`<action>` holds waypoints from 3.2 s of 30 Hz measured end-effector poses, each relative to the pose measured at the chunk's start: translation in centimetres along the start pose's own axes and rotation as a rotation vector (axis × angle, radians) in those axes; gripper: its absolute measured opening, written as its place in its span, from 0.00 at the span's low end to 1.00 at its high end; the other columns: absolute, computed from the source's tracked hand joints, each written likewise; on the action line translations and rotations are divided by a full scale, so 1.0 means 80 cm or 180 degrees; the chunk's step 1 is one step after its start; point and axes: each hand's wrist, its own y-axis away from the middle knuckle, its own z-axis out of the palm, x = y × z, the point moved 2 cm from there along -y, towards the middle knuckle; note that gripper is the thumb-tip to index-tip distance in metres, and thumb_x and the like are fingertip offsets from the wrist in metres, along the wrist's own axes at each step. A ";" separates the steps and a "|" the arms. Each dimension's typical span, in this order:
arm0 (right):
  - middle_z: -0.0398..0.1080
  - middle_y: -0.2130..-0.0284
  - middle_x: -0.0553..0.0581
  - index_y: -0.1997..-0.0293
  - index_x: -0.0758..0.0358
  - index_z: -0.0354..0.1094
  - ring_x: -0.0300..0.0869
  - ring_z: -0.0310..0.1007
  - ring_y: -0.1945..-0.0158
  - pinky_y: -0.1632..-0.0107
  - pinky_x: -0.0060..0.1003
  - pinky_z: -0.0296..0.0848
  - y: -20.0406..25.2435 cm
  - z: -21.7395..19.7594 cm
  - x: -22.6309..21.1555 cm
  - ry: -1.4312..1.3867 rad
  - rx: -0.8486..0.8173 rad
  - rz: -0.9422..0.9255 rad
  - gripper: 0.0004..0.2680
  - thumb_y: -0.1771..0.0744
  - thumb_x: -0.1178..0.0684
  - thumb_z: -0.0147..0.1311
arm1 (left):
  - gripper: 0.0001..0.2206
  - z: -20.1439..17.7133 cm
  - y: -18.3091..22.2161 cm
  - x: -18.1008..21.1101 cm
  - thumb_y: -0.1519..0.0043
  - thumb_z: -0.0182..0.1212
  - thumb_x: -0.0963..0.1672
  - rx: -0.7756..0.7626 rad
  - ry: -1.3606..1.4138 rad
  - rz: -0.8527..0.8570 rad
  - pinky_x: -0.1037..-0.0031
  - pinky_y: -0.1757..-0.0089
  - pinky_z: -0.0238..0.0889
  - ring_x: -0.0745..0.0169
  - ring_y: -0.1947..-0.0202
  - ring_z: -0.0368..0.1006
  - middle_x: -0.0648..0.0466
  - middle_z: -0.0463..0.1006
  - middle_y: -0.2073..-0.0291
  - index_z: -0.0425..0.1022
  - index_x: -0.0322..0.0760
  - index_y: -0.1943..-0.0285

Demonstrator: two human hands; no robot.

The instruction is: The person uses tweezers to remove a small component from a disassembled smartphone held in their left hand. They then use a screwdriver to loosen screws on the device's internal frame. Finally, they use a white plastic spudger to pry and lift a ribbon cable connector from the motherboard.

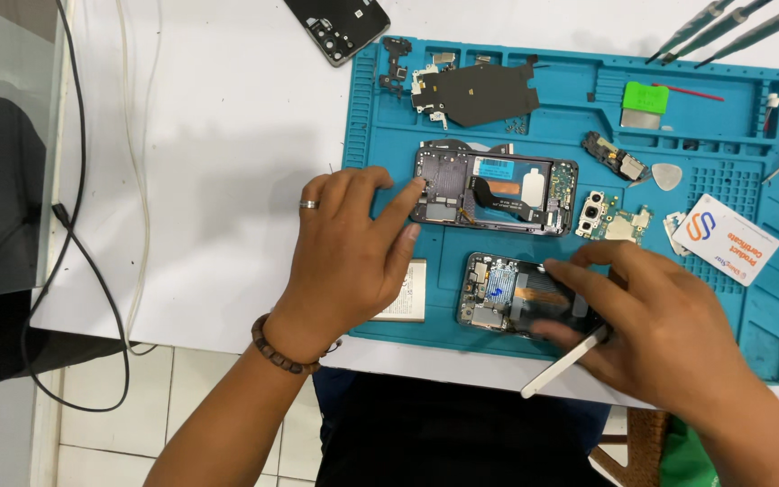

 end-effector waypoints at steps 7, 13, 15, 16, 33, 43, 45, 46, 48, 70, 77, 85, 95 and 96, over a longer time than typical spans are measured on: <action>0.64 0.49 0.57 0.42 0.60 0.60 0.53 0.68 0.70 0.69 0.48 0.71 0.017 0.014 -0.005 0.0419 -0.0546 0.0115 0.29 0.43 0.34 0.60 | 0.13 -0.014 0.005 0.026 0.38 0.51 0.42 0.0244 0.0612 -0.0095 0.55 0.56 0.54 0.45 0.55 0.67 0.44 0.71 0.56 0.69 0.33 0.45; 0.64 0.50 0.59 0.40 0.60 0.59 0.57 0.71 0.62 0.67 0.51 0.73 0.016 0.024 0.007 0.0180 -0.0611 0.0178 0.32 0.45 0.35 0.62 | 0.12 -0.006 0.015 0.055 0.39 0.52 0.42 0.0219 0.1012 -0.0097 0.56 0.58 0.55 0.45 0.55 0.67 0.45 0.73 0.58 0.71 0.32 0.48; 0.64 0.51 0.59 0.40 0.59 0.59 0.57 0.72 0.61 0.66 0.51 0.73 0.015 0.022 0.006 0.0138 -0.0587 0.0103 0.33 0.46 0.32 0.62 | 0.13 -0.003 0.018 0.061 0.39 0.51 0.42 0.0211 0.1078 -0.0137 0.57 0.57 0.55 0.46 0.55 0.66 0.46 0.73 0.58 0.71 0.31 0.48; 0.64 0.54 0.59 0.43 0.61 0.61 0.55 0.72 0.63 0.68 0.48 0.72 0.013 0.018 0.003 0.0225 -0.0337 -0.0012 0.31 0.44 0.31 0.61 | 0.14 -0.001 0.020 0.063 0.39 0.51 0.43 0.0287 0.1292 -0.0241 0.58 0.55 0.58 0.46 0.53 0.67 0.45 0.72 0.56 0.69 0.31 0.46; 0.66 0.54 0.65 0.43 0.64 0.59 0.52 0.71 0.55 0.63 0.43 0.70 0.010 0.017 -0.064 -0.0418 0.0803 0.0675 0.30 0.41 0.31 0.57 | 0.41 0.028 0.016 0.121 0.40 0.41 0.62 0.0352 0.6310 -0.1436 0.60 0.37 0.56 0.50 0.35 0.58 0.40 0.60 0.36 0.53 0.21 0.34; 0.65 0.76 0.51 0.59 0.58 0.69 0.46 0.67 0.69 0.67 0.41 0.66 0.056 0.016 -0.004 0.0082 0.0190 0.1596 0.14 0.39 0.42 0.62 | 0.30 0.033 0.022 0.094 0.37 0.38 0.56 0.1257 0.6586 -0.2137 0.50 0.53 0.70 0.38 0.57 0.73 0.28 0.72 0.57 0.55 0.31 0.34; 0.68 0.70 0.53 0.55 0.60 0.67 0.47 0.69 0.65 0.66 0.41 0.67 0.058 0.015 0.000 0.0174 0.0081 0.1608 0.15 0.38 0.42 0.61 | 0.30 0.030 0.020 0.093 0.36 0.38 0.56 0.1334 0.6572 -0.2106 0.51 0.55 0.70 0.38 0.57 0.73 0.28 0.72 0.57 0.56 0.30 0.34; 0.68 0.67 0.56 0.56 0.64 0.66 0.50 0.68 0.63 0.62 0.43 0.68 0.057 0.015 -0.003 0.0182 0.0119 0.1408 0.12 0.36 0.47 0.57 | 0.29 0.029 0.019 0.092 0.36 0.38 0.55 0.1316 0.6579 -0.2071 0.53 0.56 0.70 0.38 0.58 0.73 0.28 0.72 0.56 0.56 0.30 0.34; 0.67 0.65 0.59 0.56 0.67 0.65 0.53 0.67 0.61 0.58 0.45 0.68 0.054 0.017 -0.008 0.0191 0.0162 0.1212 0.09 0.34 0.52 0.53 | 0.28 0.026 0.018 0.091 0.35 0.37 0.54 0.1293 0.6587 -0.2030 0.54 0.57 0.70 0.38 0.60 0.73 0.27 0.72 0.56 0.56 0.29 0.34; 0.68 0.57 0.60 0.52 0.62 0.70 0.54 0.71 0.62 0.64 0.48 0.69 -0.024 -0.004 0.122 0.0493 -0.0443 0.1813 0.10 0.34 0.49 0.59 | 0.34 0.051 0.021 0.101 0.38 0.40 0.57 -0.0473 0.7404 -0.1933 0.59 0.50 0.67 0.46 0.53 0.71 0.33 0.70 0.49 0.60 0.21 0.38; 0.69 0.61 0.57 0.55 0.61 0.70 0.49 0.68 0.62 0.64 0.44 0.68 -0.023 0.000 0.145 0.0383 -0.0609 0.1790 0.11 0.35 0.47 0.61 | 0.35 0.054 0.021 0.100 0.38 0.39 0.58 -0.0679 0.7436 -0.1963 0.57 0.50 0.67 0.45 0.52 0.71 0.32 0.69 0.48 0.59 0.20 0.37; 0.68 0.62 0.58 0.58 0.59 0.68 0.51 0.67 0.61 0.63 0.46 0.66 -0.031 -0.004 0.143 0.0365 -0.0851 0.2042 0.09 0.32 0.45 0.58 | 0.35 0.055 0.020 0.100 0.38 0.39 0.57 -0.0646 0.7438 -0.2010 0.57 0.50 0.68 0.45 0.52 0.72 0.32 0.70 0.49 0.60 0.19 0.38; 0.70 0.66 0.66 0.55 0.75 0.62 0.47 0.75 0.62 0.59 0.34 0.71 -0.014 -0.024 0.127 -0.1070 0.0296 0.1723 0.06 0.29 0.66 0.58 | 0.34 0.057 0.019 0.100 0.37 0.40 0.57 -0.0694 0.7505 -0.1979 0.58 0.51 0.67 0.47 0.55 0.73 0.33 0.71 0.50 0.63 0.20 0.40; 0.70 0.66 0.66 0.55 0.75 0.62 0.47 0.75 0.62 0.59 0.34 0.71 -0.011 -0.024 0.127 -0.1072 0.0295 0.1726 0.06 0.29 0.66 0.58 | 0.34 0.057 0.018 0.100 0.37 0.40 0.57 -0.0696 0.7504 -0.1982 0.58 0.51 0.67 0.47 0.55 0.73 0.33 0.71 0.50 0.63 0.20 0.40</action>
